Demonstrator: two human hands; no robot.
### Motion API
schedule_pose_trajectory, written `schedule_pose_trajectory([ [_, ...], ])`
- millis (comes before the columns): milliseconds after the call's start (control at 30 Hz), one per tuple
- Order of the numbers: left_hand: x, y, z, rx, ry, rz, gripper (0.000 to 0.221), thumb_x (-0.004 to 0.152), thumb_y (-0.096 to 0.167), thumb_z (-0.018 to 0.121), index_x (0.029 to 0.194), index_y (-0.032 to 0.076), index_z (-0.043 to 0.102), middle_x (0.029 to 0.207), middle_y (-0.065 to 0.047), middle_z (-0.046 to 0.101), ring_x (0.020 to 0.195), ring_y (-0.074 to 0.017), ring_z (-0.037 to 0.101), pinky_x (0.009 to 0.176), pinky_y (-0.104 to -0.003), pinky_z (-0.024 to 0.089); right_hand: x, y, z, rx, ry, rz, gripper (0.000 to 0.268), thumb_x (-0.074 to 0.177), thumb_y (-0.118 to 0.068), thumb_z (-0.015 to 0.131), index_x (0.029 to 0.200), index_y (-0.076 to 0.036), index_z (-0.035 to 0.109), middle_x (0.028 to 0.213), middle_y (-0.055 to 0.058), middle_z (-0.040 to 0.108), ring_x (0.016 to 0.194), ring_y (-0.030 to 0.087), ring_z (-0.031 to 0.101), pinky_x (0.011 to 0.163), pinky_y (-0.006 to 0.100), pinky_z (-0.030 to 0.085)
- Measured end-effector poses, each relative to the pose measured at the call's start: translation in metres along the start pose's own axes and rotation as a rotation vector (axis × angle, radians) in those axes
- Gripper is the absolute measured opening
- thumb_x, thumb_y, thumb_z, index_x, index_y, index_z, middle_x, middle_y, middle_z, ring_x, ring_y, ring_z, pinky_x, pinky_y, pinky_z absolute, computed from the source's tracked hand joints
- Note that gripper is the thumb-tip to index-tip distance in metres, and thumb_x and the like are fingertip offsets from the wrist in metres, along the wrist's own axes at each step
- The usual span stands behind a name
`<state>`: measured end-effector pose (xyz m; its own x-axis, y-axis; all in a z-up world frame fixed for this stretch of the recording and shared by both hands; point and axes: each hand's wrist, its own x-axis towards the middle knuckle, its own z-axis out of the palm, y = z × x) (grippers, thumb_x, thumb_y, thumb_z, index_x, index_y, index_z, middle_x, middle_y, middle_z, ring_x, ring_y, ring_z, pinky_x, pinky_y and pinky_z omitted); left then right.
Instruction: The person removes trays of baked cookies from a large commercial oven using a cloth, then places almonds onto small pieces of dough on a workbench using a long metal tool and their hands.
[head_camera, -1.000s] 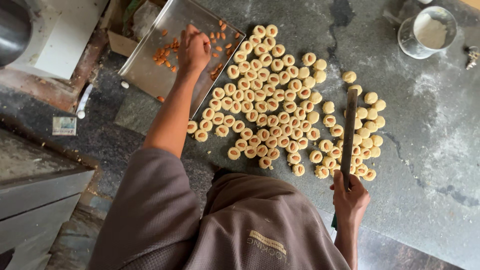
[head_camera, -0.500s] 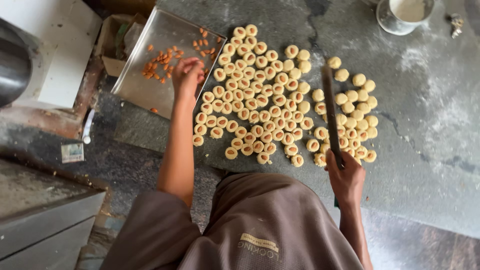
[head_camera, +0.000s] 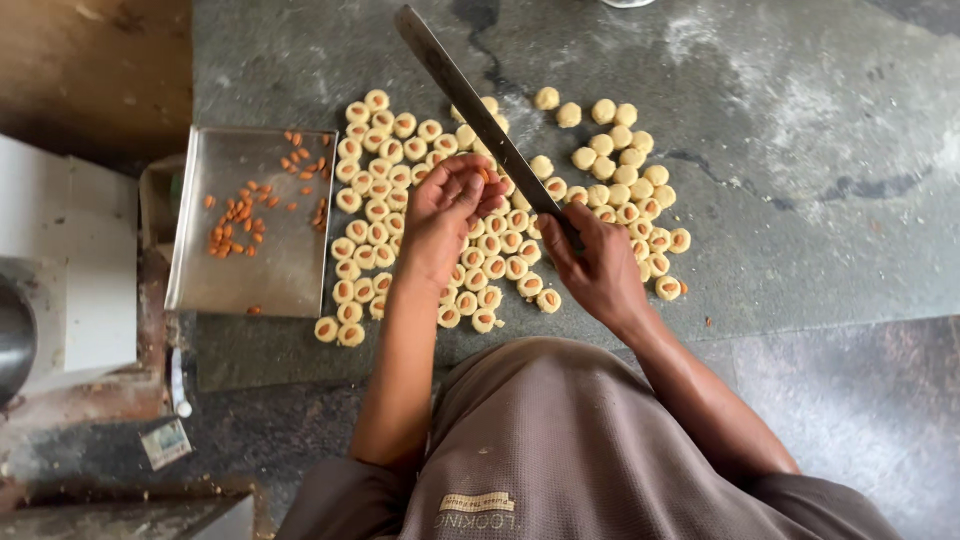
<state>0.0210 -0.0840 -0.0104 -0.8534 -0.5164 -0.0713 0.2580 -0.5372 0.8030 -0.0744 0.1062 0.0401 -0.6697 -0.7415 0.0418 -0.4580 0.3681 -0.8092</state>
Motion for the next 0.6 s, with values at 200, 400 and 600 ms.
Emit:
schedule_pose_trajectory([
  [200,-0.004,-0.023,0.043,-0.199,0.086,-0.091,0.033,0.096,0.01,0.068,0.128,0.001,0.064,0.113,-0.01,0.071,0.104,-0.019,0.071,0.095,-0.032,0.06,-0.009,0.009,-0.006,0.04,0.146,-0.084,0.028,0.107,-0.027,0.059,0.093,-0.003,0.059,0.059,0.005,0.055,0.047,0.013,0.047,0.044,0.035,0.037],
  [400,-0.006,-0.031,0.055,-0.338,0.004,-0.143,0.028,0.1,0.006,0.067,0.127,0.001,0.061,0.114,-0.014,0.071,0.102,-0.0196,0.07,0.096,-0.031,0.059,-0.012,0.02,-0.001,0.006,0.215,-0.122,0.028,0.109,-0.024,0.06,0.091,-0.003,0.055,0.057,0.006,0.051,0.046,0.014,0.045,0.043,0.036,0.035],
  [600,-0.01,-0.034,0.06,-0.28,0.017,-0.114,0.027,0.099,0.004,0.068,0.125,0.002,0.06,0.112,-0.012,0.069,0.104,-0.0206,0.07,0.099,-0.034,0.058,-0.013,0.025,0.002,0.041,0.211,-0.114,0.024,0.109,-0.022,0.057,0.094,-0.003,0.055,0.056,0.003,0.052,0.044,0.011,0.045,0.04,0.033,0.034],
])
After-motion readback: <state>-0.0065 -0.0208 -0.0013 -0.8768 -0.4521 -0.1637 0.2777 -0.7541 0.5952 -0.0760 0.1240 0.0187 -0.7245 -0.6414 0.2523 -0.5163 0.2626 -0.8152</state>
